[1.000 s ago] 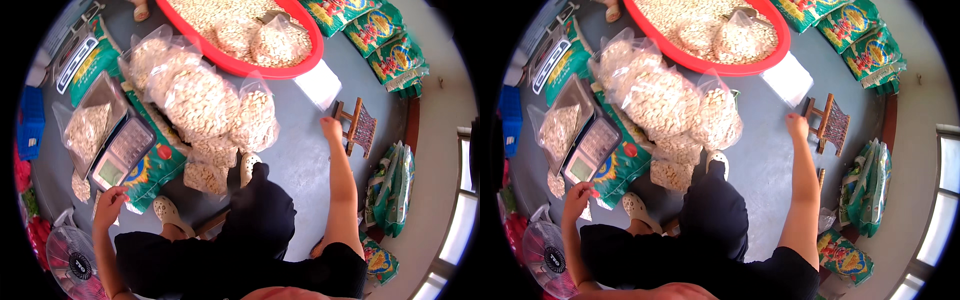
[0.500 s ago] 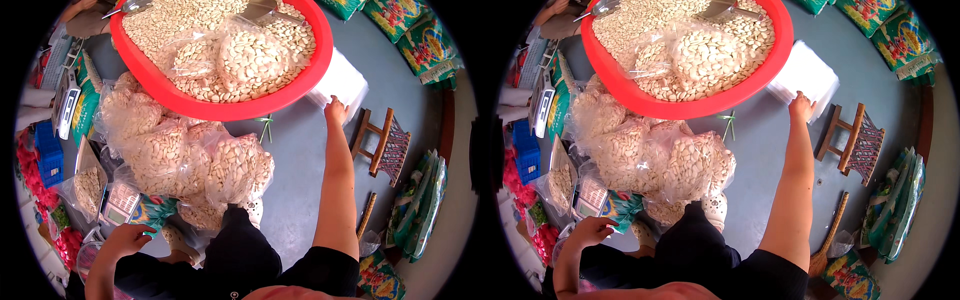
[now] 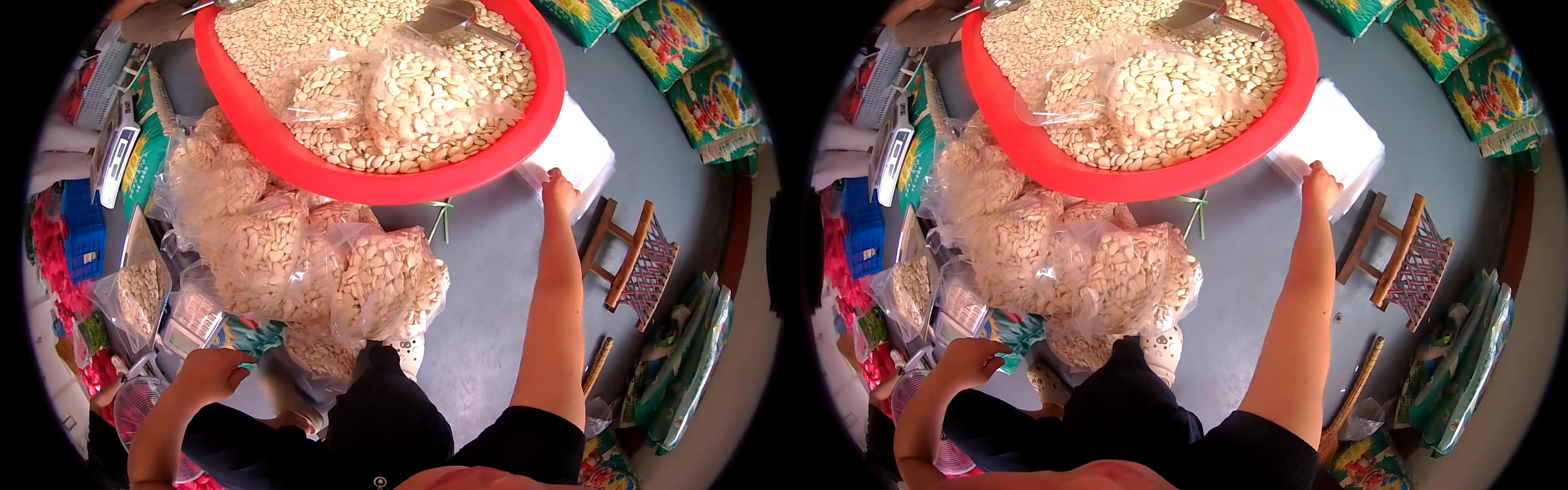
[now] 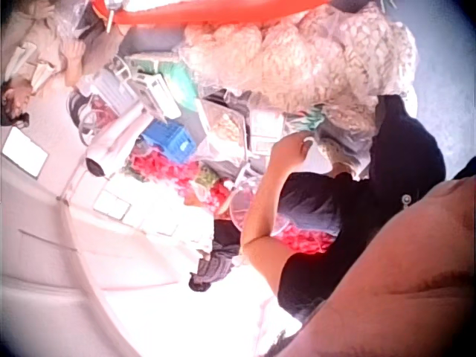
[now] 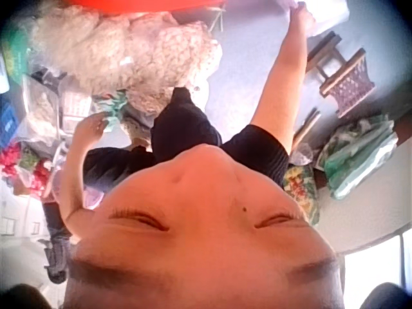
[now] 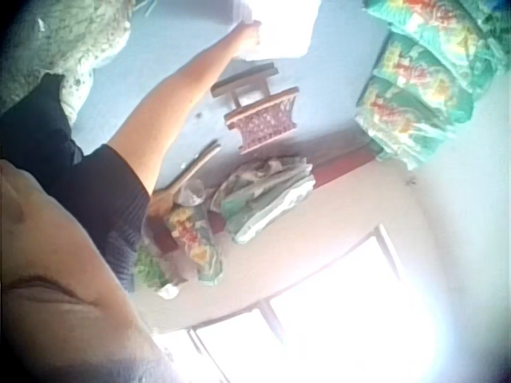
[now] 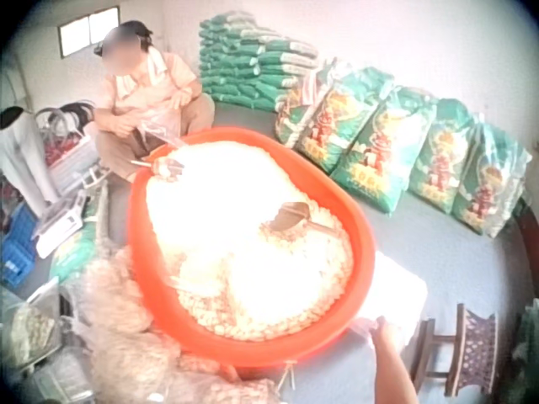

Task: The person scoops grains from a red basin into clear plastic bags, places each bag on a digital scale to measure weight, and sets the filled bags aside. The process is repeated multiple times with consistent handling of the scoop, scale, and bags.

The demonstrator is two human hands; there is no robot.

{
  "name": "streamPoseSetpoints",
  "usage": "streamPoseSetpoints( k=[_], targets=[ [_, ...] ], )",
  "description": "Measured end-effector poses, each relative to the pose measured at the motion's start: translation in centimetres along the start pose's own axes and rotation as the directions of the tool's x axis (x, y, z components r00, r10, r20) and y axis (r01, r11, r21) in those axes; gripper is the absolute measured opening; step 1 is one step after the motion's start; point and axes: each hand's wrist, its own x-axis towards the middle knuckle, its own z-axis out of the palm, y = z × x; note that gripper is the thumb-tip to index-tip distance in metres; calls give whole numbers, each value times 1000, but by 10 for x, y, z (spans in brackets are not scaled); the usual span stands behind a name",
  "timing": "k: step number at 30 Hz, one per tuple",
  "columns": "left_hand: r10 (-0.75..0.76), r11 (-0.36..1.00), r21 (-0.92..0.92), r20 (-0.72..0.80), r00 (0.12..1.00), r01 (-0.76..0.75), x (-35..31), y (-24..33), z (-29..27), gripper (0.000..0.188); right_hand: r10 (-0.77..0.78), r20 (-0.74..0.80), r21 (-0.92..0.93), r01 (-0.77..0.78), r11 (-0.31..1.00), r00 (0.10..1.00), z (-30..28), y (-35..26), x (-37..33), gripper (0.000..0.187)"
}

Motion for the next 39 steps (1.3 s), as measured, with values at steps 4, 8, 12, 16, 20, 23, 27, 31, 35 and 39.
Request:
streamPoseSetpoints(
  k=[4, 8, 12, 16, 20, 23, 27, 31, 35, 39],
  targets=[
    [-37, 999, -18, 14, 999, 37, -6, 8, -1, 22, 86, -13, 28, -85, 996, 996, 8, 4, 2, 22],
    [-7, 1000, -14, 44, 999, 8, -16, -1, 17, 21, 103, -100, 233, -77, 969, 990, -1, -6, -24, 22],
    [131, 991, 0, -90, 987, -131, -10, -4, 24, 19, 85, -17, 599, -57, 799, 996, -7, 9, -63, 28],
    [243, 969, 11, -197, 950, -245, -11, 4, 30, 16, -22, 302, 943, -295, 152, 953, -35, -2, -141, 21],
    [338, 939, 51, -305, 890, -339, -22, 16, 38, 14, -328, 191, 879, -310, -363, 925, -105, -18, -230, 16],
    [407, 900, 81, -508, 759, -428, -36, 26, 46, 13, -460, 42, 874, -256, -414, 887, -168, -54, -299, 17],
    [263, 805, -168, -758, 596, -569, -55, 43, 43, 28, -683, -116, 903, -209, -374, 721, -238, -112, -386, 21],
    [55, 523, -479, -807, 589, -705, -83, 23, 40, 32, -882, -275, 944, -66, -323, 383, -305, -183, -453, 24],
    [-42, 485, -555, -787, 616, -676, -145, -20, 46, 24, -944, -302, 951, 108, -289, 133, -353, -248, -513, 27],
    [-243, 415, -671, -733, 636, -615, -189, -95, 81, 20, -977, -213, 948, 243, -208, -6, -375, -309, -566, 25]
  ],
)
